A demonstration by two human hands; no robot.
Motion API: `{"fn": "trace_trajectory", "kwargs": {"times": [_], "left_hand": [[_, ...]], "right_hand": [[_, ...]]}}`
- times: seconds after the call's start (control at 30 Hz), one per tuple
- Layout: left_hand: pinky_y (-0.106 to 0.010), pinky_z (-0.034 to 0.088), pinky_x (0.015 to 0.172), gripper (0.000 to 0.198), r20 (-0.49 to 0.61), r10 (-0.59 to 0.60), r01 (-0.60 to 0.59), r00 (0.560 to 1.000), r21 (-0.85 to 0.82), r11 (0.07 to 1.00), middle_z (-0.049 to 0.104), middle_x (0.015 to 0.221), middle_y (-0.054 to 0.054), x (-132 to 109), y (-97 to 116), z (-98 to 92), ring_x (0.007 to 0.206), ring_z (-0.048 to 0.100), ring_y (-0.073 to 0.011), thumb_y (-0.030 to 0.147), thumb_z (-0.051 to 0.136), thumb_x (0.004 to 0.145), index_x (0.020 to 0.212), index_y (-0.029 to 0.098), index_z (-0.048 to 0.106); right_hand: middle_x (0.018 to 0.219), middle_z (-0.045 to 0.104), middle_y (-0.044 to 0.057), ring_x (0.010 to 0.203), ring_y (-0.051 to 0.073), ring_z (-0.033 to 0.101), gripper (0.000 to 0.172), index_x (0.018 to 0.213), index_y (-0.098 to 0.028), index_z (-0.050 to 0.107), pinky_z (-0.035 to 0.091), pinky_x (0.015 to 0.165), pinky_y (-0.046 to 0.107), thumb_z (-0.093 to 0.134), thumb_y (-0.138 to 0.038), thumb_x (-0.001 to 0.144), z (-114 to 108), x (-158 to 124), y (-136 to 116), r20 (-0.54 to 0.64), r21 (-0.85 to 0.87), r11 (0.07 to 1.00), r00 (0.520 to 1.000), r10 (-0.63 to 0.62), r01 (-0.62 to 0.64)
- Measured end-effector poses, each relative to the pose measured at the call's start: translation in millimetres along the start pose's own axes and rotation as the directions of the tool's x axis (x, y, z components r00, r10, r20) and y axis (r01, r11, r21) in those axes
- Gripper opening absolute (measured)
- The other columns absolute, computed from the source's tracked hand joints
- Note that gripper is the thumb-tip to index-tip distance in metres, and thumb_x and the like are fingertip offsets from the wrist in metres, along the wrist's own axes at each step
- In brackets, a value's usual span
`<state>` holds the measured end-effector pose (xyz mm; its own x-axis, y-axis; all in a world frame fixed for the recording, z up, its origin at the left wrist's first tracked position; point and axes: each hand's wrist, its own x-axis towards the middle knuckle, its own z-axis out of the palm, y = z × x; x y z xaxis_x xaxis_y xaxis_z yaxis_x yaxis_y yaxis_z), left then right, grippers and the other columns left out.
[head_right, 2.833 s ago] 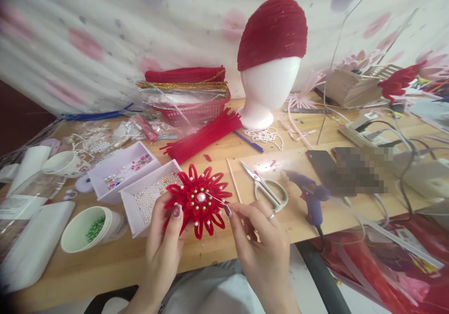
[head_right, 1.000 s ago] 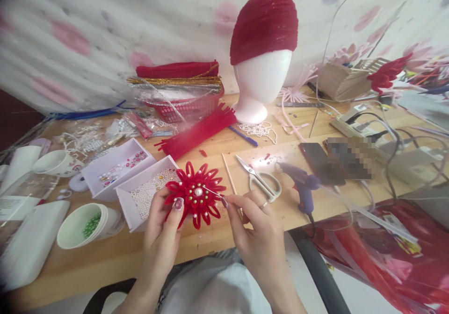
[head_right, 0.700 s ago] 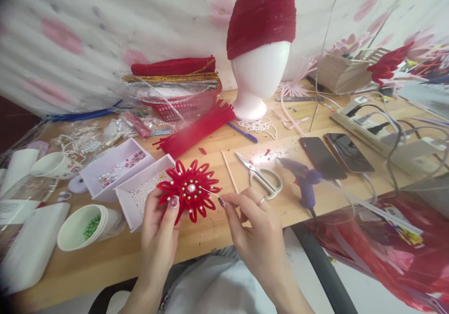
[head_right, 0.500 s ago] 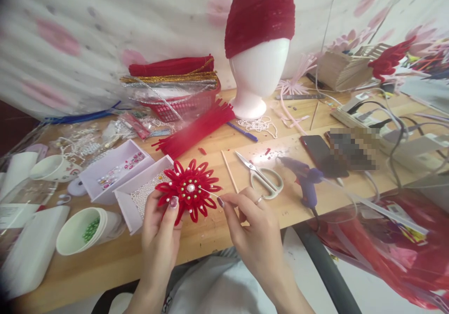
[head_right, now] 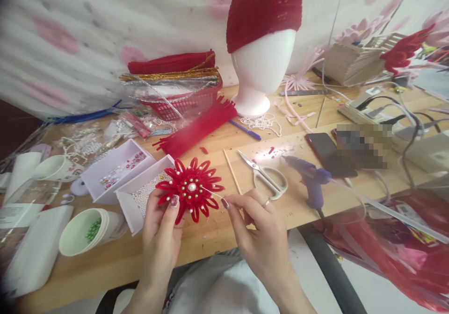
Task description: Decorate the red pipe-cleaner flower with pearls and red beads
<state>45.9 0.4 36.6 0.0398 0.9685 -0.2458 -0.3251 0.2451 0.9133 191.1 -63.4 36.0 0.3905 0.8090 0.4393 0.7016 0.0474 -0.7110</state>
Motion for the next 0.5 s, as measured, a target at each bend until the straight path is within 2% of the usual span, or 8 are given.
{"fn": "trace_trajectory", "kwargs": {"times": [0.3,0.5], "left_hand": [[-0.028,0.055,0.087,0.033,0.041,-0.025,0.024,0.999,0.023,0.999,0.072,0.108,0.000,-0.8,-1.4,1.7,0.101,0.068,-0.0176,0.046,0.076,0.086,0.109,0.028,0.061],[-0.032,0.050,0.097,0.034,0.089,-0.007,0.001,0.996,0.066,0.998,0.072,0.116,-0.002,-2.1,-2.8,5.3,0.109,0.068,-0.0195,0.047,0.073,0.088,0.111,0.028,0.058]], "right_hand": [[0.074,0.059,-0.004,0.054,0.008,0.050,0.014,0.094,-0.024,0.069,0.040,0.047,0.021,0.062,-0.012,0.094,-1.2,-1.3,3.3,0.012,-0.016,1.000,1.000,-0.003,0.003],[0.073,0.059,-0.004,0.055,0.008,0.052,0.013,0.095,-0.024,0.069,0.041,0.049,0.021,0.061,-0.013,0.095,-4.0,-2.0,8.7,-0.001,-0.018,1.000,1.000,-0.014,0.014]]}}
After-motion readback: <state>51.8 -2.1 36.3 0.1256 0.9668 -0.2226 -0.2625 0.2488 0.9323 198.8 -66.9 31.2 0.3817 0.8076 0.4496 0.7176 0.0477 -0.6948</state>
